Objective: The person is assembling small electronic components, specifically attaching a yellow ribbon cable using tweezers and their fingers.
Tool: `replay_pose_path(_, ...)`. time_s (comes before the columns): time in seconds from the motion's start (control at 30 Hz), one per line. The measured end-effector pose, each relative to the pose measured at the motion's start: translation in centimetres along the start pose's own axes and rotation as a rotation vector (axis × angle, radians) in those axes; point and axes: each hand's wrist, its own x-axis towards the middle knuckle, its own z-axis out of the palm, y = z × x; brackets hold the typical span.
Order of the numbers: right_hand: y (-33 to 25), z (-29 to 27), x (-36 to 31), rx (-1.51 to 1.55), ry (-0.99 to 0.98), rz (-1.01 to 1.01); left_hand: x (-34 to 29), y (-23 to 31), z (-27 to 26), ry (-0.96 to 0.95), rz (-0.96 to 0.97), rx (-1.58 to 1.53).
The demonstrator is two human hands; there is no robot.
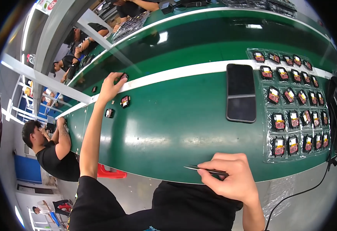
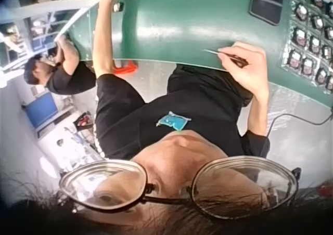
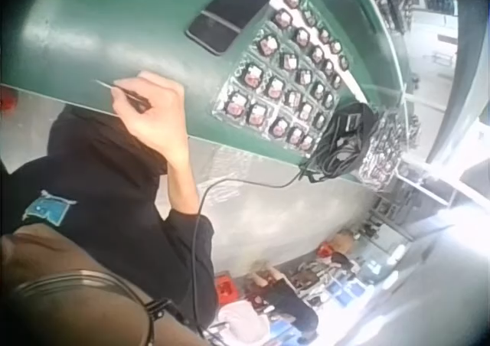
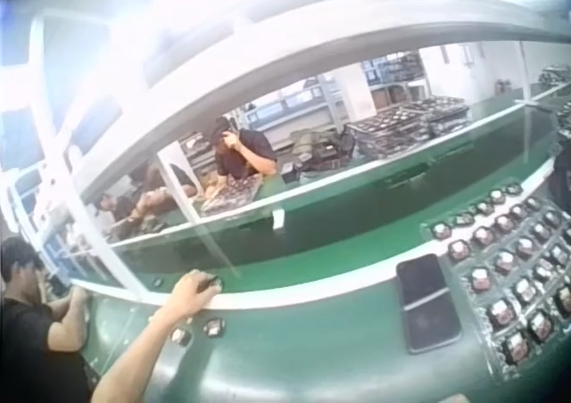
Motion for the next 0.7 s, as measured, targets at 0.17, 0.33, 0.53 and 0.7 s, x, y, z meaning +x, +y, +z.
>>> replay_pose_path(0.17, -0.2, 0.1, -0.2, -0.026, 0.032, 0.049, -0.6, 1.4, 0.5, 0.046, 0.117, -0.147)
replay_pose_path(0.33, -0.2, -1.0, -0.5, -0.008, 0.054, 0.069, -7.2, 16.6, 0.2, -0.258, 0.64, -0.495)
replay_pose_path(0.53, -0.4, -0.8, 0.3, 0.021, 0.065, 0.076, -10.4, 20.4, 0.7, -0.417, 0.73, -0.672)
replay_pose_path(0.7, -0.3, -0.6, 0.5, -0.004, 0.109, 0.073, -11.5, 20.8, 0.8, -0.271, 0.621, -0.48)
